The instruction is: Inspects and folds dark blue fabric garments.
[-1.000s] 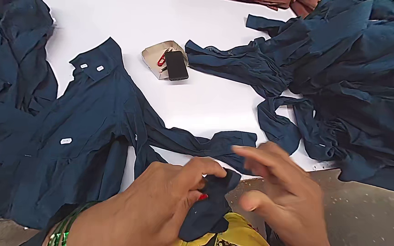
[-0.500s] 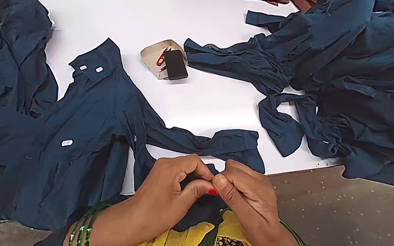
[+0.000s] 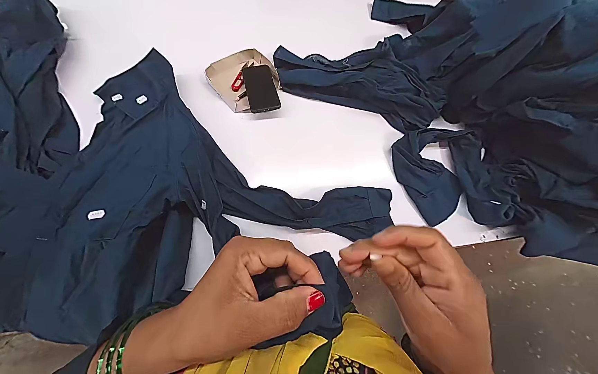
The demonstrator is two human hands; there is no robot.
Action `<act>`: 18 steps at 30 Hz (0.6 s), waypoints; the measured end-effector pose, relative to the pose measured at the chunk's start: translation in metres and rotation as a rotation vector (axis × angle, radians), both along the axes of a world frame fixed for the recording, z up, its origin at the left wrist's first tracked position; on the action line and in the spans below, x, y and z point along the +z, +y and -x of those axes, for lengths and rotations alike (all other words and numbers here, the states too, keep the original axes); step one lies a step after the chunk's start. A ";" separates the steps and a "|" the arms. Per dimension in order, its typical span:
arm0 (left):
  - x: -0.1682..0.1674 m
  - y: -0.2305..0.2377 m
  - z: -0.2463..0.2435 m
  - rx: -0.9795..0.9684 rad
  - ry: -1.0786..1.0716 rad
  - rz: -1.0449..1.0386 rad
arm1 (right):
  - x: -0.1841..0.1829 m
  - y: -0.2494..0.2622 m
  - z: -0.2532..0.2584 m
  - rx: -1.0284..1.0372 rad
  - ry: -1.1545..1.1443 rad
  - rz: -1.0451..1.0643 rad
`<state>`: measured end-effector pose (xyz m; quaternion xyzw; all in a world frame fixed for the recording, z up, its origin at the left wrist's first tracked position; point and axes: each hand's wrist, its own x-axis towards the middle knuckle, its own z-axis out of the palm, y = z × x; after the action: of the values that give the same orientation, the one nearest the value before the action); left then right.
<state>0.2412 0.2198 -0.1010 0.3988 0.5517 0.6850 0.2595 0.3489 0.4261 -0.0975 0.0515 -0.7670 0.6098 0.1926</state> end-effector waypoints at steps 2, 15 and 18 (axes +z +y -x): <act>0.002 -0.001 -0.001 -0.003 0.008 -0.004 | 0.008 -0.010 0.000 0.040 0.077 -0.035; -0.002 -0.003 -0.005 0.042 0.091 0.044 | 0.003 -0.022 0.002 -0.005 0.138 -0.307; 0.001 -0.006 -0.004 0.008 0.079 0.007 | -0.009 -0.009 0.004 -0.165 0.084 -0.421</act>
<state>0.2452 0.2142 -0.0998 0.4225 0.5655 0.6677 0.2363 0.3449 0.4171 -0.1069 0.0530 -0.8701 0.4160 0.2587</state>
